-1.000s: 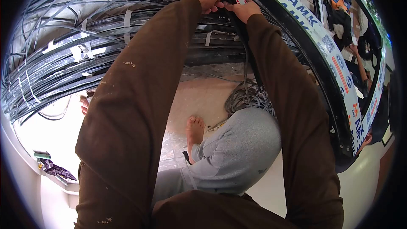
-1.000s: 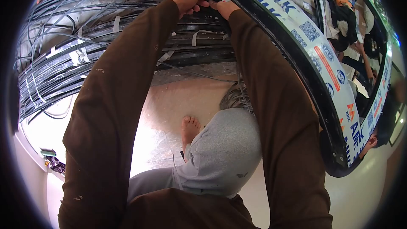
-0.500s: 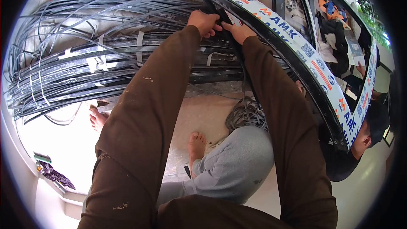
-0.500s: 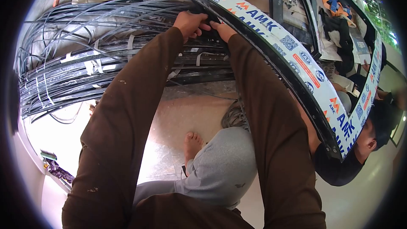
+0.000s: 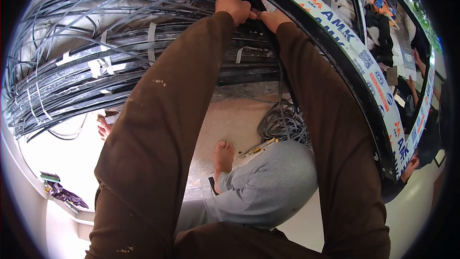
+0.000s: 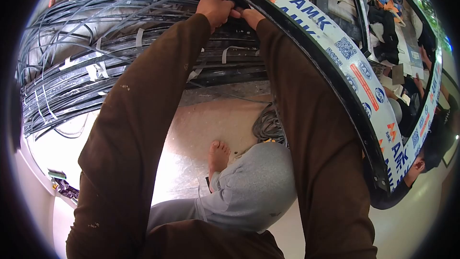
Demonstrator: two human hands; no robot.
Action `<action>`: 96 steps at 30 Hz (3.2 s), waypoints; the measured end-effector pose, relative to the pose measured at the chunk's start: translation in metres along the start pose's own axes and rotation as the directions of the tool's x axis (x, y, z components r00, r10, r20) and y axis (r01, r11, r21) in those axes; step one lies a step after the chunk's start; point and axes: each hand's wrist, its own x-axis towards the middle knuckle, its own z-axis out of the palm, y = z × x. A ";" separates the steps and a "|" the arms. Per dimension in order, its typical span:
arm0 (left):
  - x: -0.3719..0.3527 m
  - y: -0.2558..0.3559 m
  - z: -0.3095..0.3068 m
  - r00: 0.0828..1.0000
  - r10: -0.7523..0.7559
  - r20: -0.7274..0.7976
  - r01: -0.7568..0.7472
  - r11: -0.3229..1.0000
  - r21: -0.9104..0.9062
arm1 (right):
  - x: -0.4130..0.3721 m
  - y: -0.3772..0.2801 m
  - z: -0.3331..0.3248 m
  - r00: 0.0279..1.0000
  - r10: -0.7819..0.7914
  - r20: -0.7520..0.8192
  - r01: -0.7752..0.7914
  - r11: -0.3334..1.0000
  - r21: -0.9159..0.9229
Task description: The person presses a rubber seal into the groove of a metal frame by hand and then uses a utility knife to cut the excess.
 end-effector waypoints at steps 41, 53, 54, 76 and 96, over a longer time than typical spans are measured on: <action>-0.017 0.015 -0.014 0.994 -0.068 -0.086 0.065 0.997 -0.036 | -0.004 -0.030 -0.007 0.992 -0.042 -0.117 0.040 0.999 -0.023; 0.005 0.012 -0.009 0.986 -0.145 -0.082 0.134 0.983 -0.125 | 0.013 -0.008 0.005 0.970 -0.211 -0.120 0.214 0.977 0.008; 0.003 0.013 -0.012 0.987 -0.150 -0.063 0.143 0.983 -0.114 | 0.011 -0.010 0.005 0.977 -0.181 -0.110 0.182 0.983 -0.002; -0.002 0.012 -0.029 0.992 -0.055 -0.111 0.056 0.998 0.012 | 0.042 -0.015 0.008 0.950 -0.274 -0.150 0.280 0.960 0.024; -0.003 0.032 -0.026 0.975 -0.111 -0.194 0.083 0.986 -0.142 | 0.038 -0.016 0.010 0.970 -0.214 -0.113 0.212 0.977 -0.037</action>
